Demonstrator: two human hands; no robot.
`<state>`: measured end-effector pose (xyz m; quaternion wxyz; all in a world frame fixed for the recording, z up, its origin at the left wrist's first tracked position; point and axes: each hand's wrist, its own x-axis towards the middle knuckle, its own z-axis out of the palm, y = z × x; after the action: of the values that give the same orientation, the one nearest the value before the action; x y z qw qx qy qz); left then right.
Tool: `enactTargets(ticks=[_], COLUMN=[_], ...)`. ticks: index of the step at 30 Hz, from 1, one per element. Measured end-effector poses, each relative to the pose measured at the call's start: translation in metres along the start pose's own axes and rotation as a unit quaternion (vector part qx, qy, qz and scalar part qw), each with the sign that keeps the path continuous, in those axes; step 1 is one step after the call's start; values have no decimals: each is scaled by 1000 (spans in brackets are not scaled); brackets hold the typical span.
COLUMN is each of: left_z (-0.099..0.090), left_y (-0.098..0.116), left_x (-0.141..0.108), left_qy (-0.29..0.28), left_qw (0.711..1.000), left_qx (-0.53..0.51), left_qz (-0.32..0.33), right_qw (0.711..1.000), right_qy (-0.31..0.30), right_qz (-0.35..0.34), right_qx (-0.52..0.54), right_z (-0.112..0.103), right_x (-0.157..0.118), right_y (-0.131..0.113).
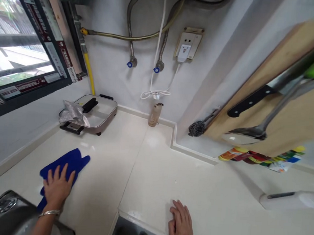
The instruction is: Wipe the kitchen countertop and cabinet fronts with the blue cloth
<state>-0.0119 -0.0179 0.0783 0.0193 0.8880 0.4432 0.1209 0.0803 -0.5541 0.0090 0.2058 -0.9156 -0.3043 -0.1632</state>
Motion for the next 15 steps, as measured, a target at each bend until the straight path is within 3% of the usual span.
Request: enactTargets(ticks=[3, 7, 11, 15], left_z=[-2, 1, 7, 6], left_y=[3, 38, 96, 168], left_x=[3, -27, -80, -141], left_qy=[5, 11, -4, -58], left_qw=[1000, 994, 964, 908], left_qx=[10, 21, -3, -87], left_qz=[-1, 103, 267, 406], right_qw=[1000, 1000, 999, 999], right_qy=[2, -5, -10, -3], right_qz=[12, 27, 31, 30], right_qx=[2, 7, 15, 21], right_z=[-2, -5, -7, -7], right_x=[3, 5, 6, 8], right_y=[-3, -7, -9, -9])
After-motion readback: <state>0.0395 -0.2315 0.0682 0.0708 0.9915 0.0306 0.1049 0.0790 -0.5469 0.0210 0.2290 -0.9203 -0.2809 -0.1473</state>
